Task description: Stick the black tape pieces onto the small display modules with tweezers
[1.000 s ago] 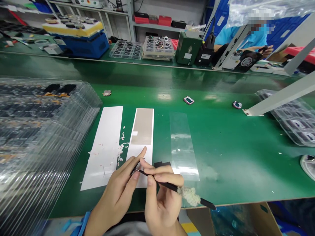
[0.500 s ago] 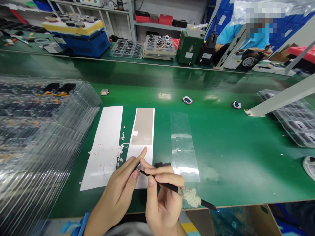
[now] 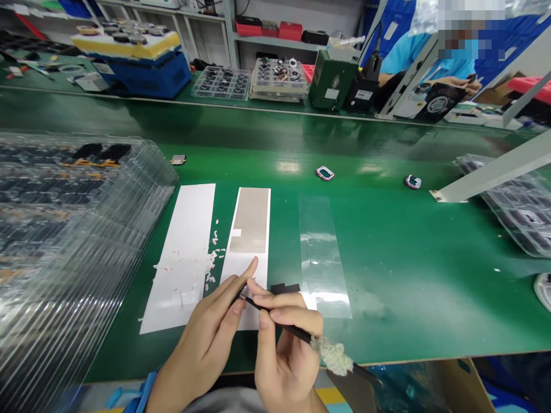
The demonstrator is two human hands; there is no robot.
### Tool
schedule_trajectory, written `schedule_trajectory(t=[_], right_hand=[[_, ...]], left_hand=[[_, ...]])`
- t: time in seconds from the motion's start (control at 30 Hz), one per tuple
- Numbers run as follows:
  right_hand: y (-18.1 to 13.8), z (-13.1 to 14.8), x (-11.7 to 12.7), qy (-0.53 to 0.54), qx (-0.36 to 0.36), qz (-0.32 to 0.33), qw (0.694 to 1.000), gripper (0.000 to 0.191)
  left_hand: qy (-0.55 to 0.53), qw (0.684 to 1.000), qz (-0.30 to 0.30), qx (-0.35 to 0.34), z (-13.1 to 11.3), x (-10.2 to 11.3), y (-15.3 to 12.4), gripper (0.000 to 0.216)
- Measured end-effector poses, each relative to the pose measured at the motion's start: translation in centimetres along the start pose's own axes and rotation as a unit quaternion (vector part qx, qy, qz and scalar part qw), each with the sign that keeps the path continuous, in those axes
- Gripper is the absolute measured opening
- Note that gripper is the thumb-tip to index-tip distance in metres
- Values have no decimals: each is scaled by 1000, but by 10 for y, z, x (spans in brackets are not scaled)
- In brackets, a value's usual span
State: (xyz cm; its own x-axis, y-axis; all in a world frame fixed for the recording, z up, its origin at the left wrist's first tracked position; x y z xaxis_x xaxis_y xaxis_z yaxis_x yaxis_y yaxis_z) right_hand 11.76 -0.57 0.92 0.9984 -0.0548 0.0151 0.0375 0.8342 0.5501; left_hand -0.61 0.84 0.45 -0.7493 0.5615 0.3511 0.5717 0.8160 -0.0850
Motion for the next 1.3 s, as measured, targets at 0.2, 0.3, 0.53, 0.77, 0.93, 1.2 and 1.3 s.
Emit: schedule_trajectory(t=[0.2, 0.3, 0.53, 0.77, 0.93, 1.2, 1.3], right_hand=[[1, 0, 1, 1, 6, 12, 1000, 30], [0, 0, 1, -11, -3, 17, 1000, 29], [1, 1, 1, -16, -5, 20, 1000, 28], [0, 2, 6, 45, -46, -2, 998, 26], [-1, 3, 5, 21, -35, 7, 999, 26], [-2, 2, 3, -30, -6, 19, 999, 30], [-5, 2, 3, -31, -9, 17, 999, 31]], left_hand=[[-3, 1000, 0, -1, 0, 0, 1, 52], [2, 1000, 1, 5, 0, 0, 1, 52], [7, 1000, -2, 0, 0, 1, 1, 53], [33, 999, -2, 2, -1, 1, 3, 52], [58, 998, -2, -7, 1, 0, 4, 55], [73, 997, 3, 5, 3, 0, 4, 58], [74, 997, 4, 7, 2, 0, 4, 57]])
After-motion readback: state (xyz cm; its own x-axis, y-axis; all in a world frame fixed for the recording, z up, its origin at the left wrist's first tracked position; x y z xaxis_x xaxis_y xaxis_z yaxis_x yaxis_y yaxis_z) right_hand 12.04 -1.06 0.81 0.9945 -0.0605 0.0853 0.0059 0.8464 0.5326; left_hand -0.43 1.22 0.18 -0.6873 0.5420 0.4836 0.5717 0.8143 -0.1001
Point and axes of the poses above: each hand's wrist, its own y-axis towards the middle knuckle, its own x-axis out of the back of the hand, z = x × y, the point moved 1 cm from there along y, towards the middle knuckle, and after that the axes turned 15 degrees about z, right-handed, at the moved point
